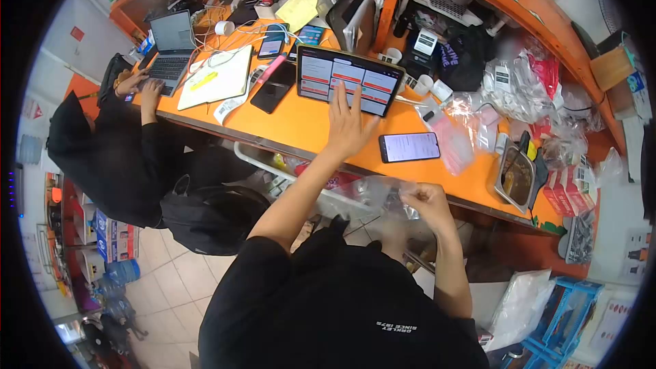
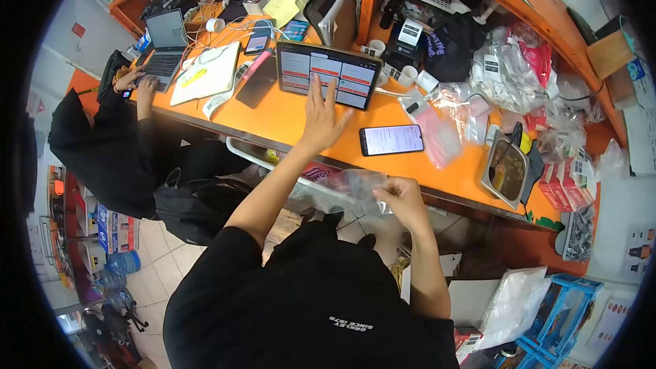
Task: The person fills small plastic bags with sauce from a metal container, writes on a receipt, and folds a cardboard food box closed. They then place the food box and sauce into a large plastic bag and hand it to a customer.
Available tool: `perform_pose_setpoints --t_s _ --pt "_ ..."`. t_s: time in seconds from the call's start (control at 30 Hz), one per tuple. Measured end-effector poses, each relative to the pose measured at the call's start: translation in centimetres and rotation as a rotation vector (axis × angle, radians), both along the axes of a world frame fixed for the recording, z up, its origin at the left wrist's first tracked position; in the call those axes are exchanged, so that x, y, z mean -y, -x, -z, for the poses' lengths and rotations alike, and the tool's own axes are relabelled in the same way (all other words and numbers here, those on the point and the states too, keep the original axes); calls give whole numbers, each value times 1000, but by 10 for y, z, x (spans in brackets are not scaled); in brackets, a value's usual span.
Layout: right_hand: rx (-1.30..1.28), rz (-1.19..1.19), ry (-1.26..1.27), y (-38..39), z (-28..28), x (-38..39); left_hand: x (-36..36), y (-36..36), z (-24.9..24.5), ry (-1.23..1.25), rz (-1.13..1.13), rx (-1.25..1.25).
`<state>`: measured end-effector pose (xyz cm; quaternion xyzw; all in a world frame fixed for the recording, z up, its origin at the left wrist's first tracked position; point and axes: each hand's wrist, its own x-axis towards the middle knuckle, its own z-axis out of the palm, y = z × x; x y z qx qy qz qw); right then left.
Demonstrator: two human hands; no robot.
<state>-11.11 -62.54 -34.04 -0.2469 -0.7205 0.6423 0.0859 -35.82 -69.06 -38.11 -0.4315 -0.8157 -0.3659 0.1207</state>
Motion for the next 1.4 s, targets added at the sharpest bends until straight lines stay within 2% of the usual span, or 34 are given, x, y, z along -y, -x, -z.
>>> perform_pose_setpoints --t_s 0.03,0.1,0.17,0.23,0.3,0.37,0.4,0.47,0.53,0.57,0.6,0.63,0.67,0.7,0.73,0.77,0.8,0.83,0.87,0.9,0.97,1.0,1.07,1.1,1.17,1.2,1.23,1.27,1.3,1.33,1.37,1.4 --pt "-16 83 74 2 5 2 -8 17 8 0 0 2" --pt "5 75 43 4 3 4 -17 42 24 224 -107 -214" --pt "-47 134 50 6 17 4 -9 43 40 260 -119 -147" --pt "6 176 106 11 3 8 9 28 49 362 -84 -69" --pt "61 222 164 14 0 13 27 12 50 300 -102 -55" --pt "-36 266 199 16 8 17 40 2 39 202 -80 91" --pt "-33 267 203 16 10 17 40 2 41 79 -65 90" --pt "-31 222 318 17 10 17 38 0 29 44 -104 76" --pt "6 219 317 19 11 19 39 1 16 6 -140 58" --pt "44 217 317 20 13 21 41 2 10 89 -76 376" --pt "-24 261 279 22 30 23 41 2 8 173 -9 693" --pt "-23 266 279 26 32 25 44 -6 13 20 135 727" --pt "-41 388 322 33 33 27 49 -19 15 -135 277 755" --pt "-62 510 363 37 35 27 51 -40 15 -189 395 869" --pt "-40 505 304 36 49 24 53 -58 11 -243 512 981" --pt "-42 506 304 38 47 29 61 -61 8 83 632 935" --pt "-86 460 355 41 45 35 62 -69 4 103 716 833" --pt "-132 414 404 45 41 40 66 -90 -5 -81 591 943" --pt "-106 395 535 46 35 42 61 -95 7 -79 655 1189" --pt "-108 398 537 44 34 42 59 -96 18 -77 713 1436" --pt "-188 464 870 38 33 42 60 -93 14 -108 745 1517" --pt "-189 463 871 34 33 39 61 -90 12 -143 775 1600" --pt "-391 431 1072 27 31 34 64 -78 22 -165 777 1627" --pt "-392 431 1072 26 31 35 65 -73 26 -188 779 1656" --pt "-137 431 252 29 26 39 66 -75 -6 -186 802 1601" --pt "-158 311 -328 29 34 37 65 -82 -23 -30 795 1509" --pt "-160 308 -328 30 30 40 63 -89 -31 121 786 1409" --pt "-150 344 84 32 24 45 60 -97 -20 -41 822 1411" --pt "-137 370 496 35 18 50 60 -94 -19 -42 822 1406" --pt "-177 421 683 39 14 52 60 -90 -21 -22 881 1485" --pt "-178 420 682 37 20 49 60 -87 -22 -2 940 1564" --pt "-225 470 882 31 30 44 62 -85 -18 -3 940 1563"
